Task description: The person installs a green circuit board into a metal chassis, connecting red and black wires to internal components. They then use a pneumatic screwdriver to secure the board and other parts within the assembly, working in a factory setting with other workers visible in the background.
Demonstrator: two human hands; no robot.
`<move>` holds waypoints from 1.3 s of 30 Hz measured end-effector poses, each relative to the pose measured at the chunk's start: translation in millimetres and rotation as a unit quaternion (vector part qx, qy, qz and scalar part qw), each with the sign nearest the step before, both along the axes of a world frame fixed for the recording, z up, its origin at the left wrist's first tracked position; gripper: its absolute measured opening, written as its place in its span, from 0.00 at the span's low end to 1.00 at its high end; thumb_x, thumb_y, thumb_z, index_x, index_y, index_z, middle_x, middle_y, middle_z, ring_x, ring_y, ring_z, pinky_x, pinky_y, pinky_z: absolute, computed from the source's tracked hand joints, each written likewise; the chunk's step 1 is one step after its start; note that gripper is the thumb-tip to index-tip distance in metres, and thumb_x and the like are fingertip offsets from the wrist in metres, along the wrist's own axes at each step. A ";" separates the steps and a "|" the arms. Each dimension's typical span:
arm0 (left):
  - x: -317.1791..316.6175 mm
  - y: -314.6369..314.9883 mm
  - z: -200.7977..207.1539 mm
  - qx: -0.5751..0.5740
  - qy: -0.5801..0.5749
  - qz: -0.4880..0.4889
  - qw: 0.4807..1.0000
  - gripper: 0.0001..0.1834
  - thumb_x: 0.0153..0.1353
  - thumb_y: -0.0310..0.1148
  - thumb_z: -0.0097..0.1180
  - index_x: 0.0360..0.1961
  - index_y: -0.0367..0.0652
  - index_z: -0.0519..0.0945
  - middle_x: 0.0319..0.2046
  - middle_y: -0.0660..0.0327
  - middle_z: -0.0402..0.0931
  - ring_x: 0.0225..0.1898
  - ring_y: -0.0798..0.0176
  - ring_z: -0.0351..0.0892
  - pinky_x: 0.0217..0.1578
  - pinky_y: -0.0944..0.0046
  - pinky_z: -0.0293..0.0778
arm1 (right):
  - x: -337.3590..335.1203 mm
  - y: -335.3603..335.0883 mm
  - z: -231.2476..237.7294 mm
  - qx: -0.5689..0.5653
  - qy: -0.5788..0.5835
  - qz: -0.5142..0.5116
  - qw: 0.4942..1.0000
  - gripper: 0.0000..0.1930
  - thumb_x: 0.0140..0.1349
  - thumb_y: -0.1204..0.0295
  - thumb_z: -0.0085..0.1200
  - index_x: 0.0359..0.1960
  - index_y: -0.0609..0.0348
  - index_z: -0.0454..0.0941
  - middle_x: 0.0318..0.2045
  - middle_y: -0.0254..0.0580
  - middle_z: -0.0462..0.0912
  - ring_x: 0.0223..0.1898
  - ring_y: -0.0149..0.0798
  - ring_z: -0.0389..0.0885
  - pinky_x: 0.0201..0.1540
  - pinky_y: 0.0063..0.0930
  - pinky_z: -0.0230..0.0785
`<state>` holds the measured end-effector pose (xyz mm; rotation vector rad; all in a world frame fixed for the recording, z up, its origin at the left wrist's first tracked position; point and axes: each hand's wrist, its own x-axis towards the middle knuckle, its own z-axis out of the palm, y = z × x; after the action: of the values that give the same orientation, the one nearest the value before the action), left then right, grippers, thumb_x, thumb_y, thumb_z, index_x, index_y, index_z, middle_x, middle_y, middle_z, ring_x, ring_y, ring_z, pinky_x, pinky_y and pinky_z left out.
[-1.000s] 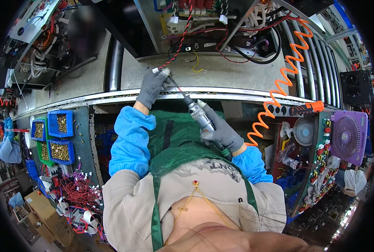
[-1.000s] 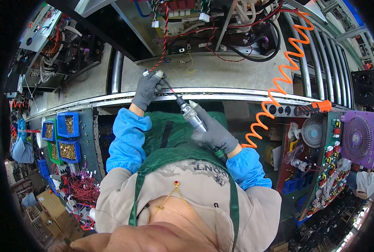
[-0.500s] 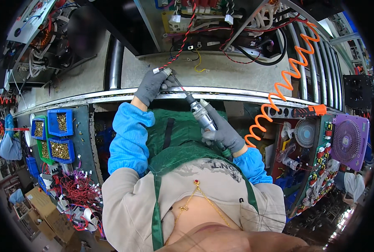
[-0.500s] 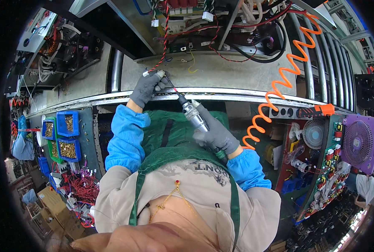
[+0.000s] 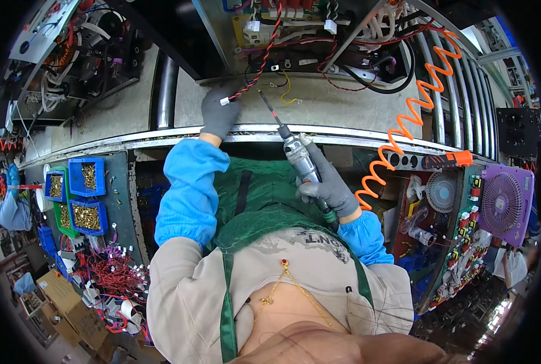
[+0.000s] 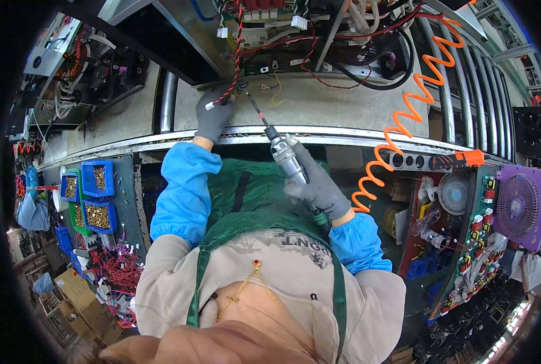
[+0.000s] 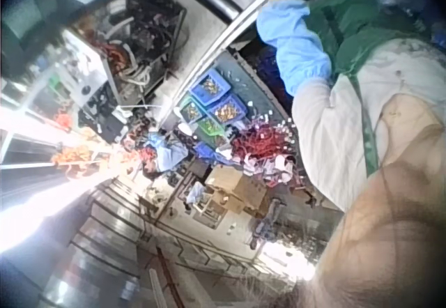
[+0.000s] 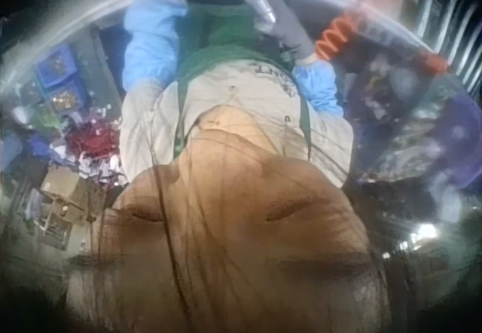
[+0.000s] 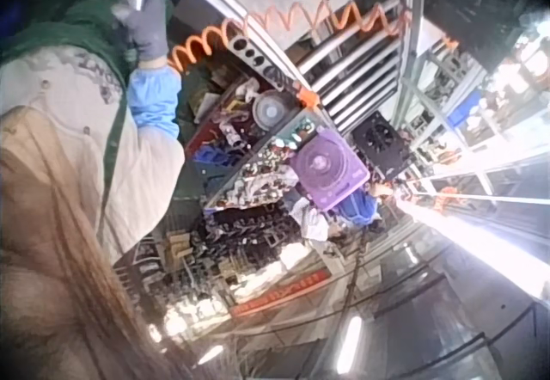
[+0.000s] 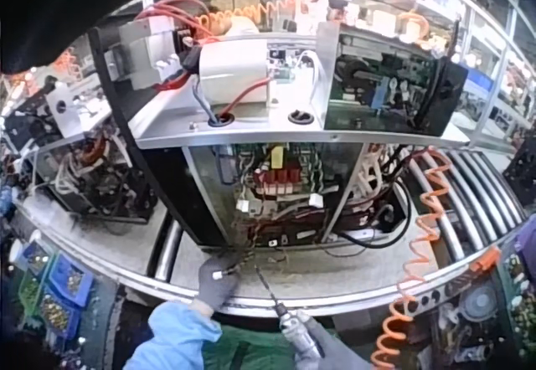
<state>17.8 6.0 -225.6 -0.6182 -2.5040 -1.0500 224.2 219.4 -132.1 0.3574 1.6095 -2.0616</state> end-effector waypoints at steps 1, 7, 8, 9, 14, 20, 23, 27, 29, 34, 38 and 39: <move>-3.7 4.0 0.2 -0.039 0.009 -0.002 0.999 0.14 0.49 0.32 0.56 0.39 0.50 0.82 0.33 0.54 0.78 0.36 0.48 0.77 0.36 0.55 0.73 | 1.6 0.8 -6.5 0.006 0.015 -0.005 1.000 0.53 0.38 0.70 0.58 0.71 0.41 0.44 0.23 0.36 0.71 0.19 0.29 0.74 0.23 0.22 0.69; -4.8 14.9 8.4 -0.084 -0.041 0.004 0.996 0.12 0.52 0.36 0.56 0.39 0.49 0.82 0.36 0.53 0.79 0.40 0.48 0.76 0.39 0.55 0.73 | 5.3 3.3 -4.1 -0.016 0.024 -0.039 0.999 0.53 0.38 0.71 0.57 0.71 0.40 0.43 0.24 0.38 0.72 0.19 0.31 0.75 0.25 0.24 0.73; -3.1 14.5 8.8 -0.082 -0.038 0.000 0.996 0.12 0.53 0.36 0.56 0.38 0.48 0.82 0.36 0.53 0.79 0.40 0.48 0.76 0.39 0.55 0.73 | 6.0 2.4 -2.8 -0.015 0.022 -0.043 0.999 0.54 0.37 0.71 0.57 0.71 0.40 0.43 0.24 0.38 0.72 0.19 0.31 0.75 0.25 0.24 0.73; -5.1 15.2 4.9 -0.081 -0.026 0.001 0.996 0.12 0.51 0.35 0.56 0.38 0.49 0.82 0.35 0.53 0.78 0.38 0.48 0.76 0.38 0.54 0.72 | 6.2 1.6 -0.8 -0.013 0.019 -0.047 0.999 0.54 0.37 0.71 0.57 0.71 0.40 0.43 0.24 0.39 0.73 0.18 0.31 0.75 0.25 0.25 0.74; -11.0 21.1 -1.2 0.008 0.053 0.040 0.998 0.12 0.50 0.31 0.55 0.37 0.44 0.80 0.32 0.49 0.76 0.35 0.47 0.76 0.34 0.54 0.71 | 10.2 -0.8 0.8 -0.017 0.037 -0.054 0.998 0.54 0.36 0.71 0.57 0.71 0.41 0.43 0.26 0.41 0.74 0.18 0.32 0.75 0.26 0.26 0.75; 3.2 3.1 12.3 0.392 -0.185 0.011 0.901 0.12 0.58 0.27 0.52 0.45 0.40 0.74 0.34 0.59 0.75 0.34 0.65 0.75 0.31 0.68 0.71 | 17.8 -0.4 4.7 -0.031 0.035 -0.029 0.998 0.50 0.41 0.73 0.55 0.70 0.40 0.45 0.22 0.35 0.71 0.20 0.30 0.73 0.24 0.23 0.68; 6.3 2.5 17.8 0.440 -0.211 -0.041 0.872 0.12 0.58 0.23 0.50 0.44 0.41 0.73 0.34 0.61 0.73 0.31 0.68 0.73 0.29 0.71 0.70 | 18.2 -6.0 8.8 -0.078 0.042 -0.033 0.996 0.51 0.40 0.71 0.56 0.70 0.42 0.46 0.23 0.35 0.71 0.21 0.29 0.73 0.25 0.23 0.68; 7.1 6.8 40.8 0.330 -0.135 -0.034 0.934 0.09 0.59 0.27 0.50 0.42 0.41 0.71 0.33 0.59 0.72 0.32 0.63 0.73 0.31 0.67 0.70 | 15.5 -6.6 10.7 -0.057 0.046 -0.033 0.997 0.55 0.34 0.66 0.60 0.70 0.42 0.46 0.26 0.38 0.72 0.20 0.31 0.74 0.27 0.24 0.73; 0.2 5.1 43.0 0.257 -0.104 -0.036 0.960 0.09 0.60 0.30 0.50 0.41 0.41 0.71 0.32 0.55 0.73 0.31 0.56 0.74 0.32 0.62 0.70 | 14.2 -6.8 9.8 -0.049 0.047 -0.034 0.997 0.56 0.33 0.64 0.61 0.70 0.42 0.45 0.26 0.40 0.73 0.18 0.32 0.76 0.26 0.25 0.75; 6.5 9.5 42.7 0.080 -0.079 -0.032 0.993 0.11 0.62 0.37 0.50 0.40 0.41 0.75 0.30 0.46 0.75 0.34 0.43 0.76 0.35 0.55 0.70 | 4.2 -8.9 8.9 -0.040 0.045 -0.020 0.998 0.53 0.38 0.69 0.59 0.70 0.40 0.45 0.26 0.39 0.73 0.20 0.31 0.76 0.25 0.23 0.72; 11.6 10.3 49.1 0.021 -0.092 -0.021 0.995 0.11 0.62 0.37 0.51 0.42 0.43 0.76 0.33 0.49 0.77 0.36 0.45 0.77 0.36 0.56 0.72 | -2.6 -13.5 7.7 -0.053 0.026 -0.020 0.998 0.48 0.44 0.74 0.55 0.70 0.40 0.47 0.26 0.34 0.71 0.22 0.29 0.74 0.28 0.24 0.70; 9.8 8.2 44.6 0.015 -0.078 -0.026 0.996 0.11 0.61 0.36 0.51 0.41 0.42 0.76 0.33 0.48 0.77 0.36 0.44 0.77 0.36 0.55 0.72 | -4.3 -14.7 7.1 -0.052 0.027 -0.019 0.998 0.48 0.44 0.74 0.55 0.70 0.40 0.47 0.26 0.34 0.71 0.22 0.29 0.74 0.27 0.23 0.70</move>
<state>27.7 14.2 -181.0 -0.6180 -2.6128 -1.1957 219.9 204.7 -125.1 0.2996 1.5296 -2.1925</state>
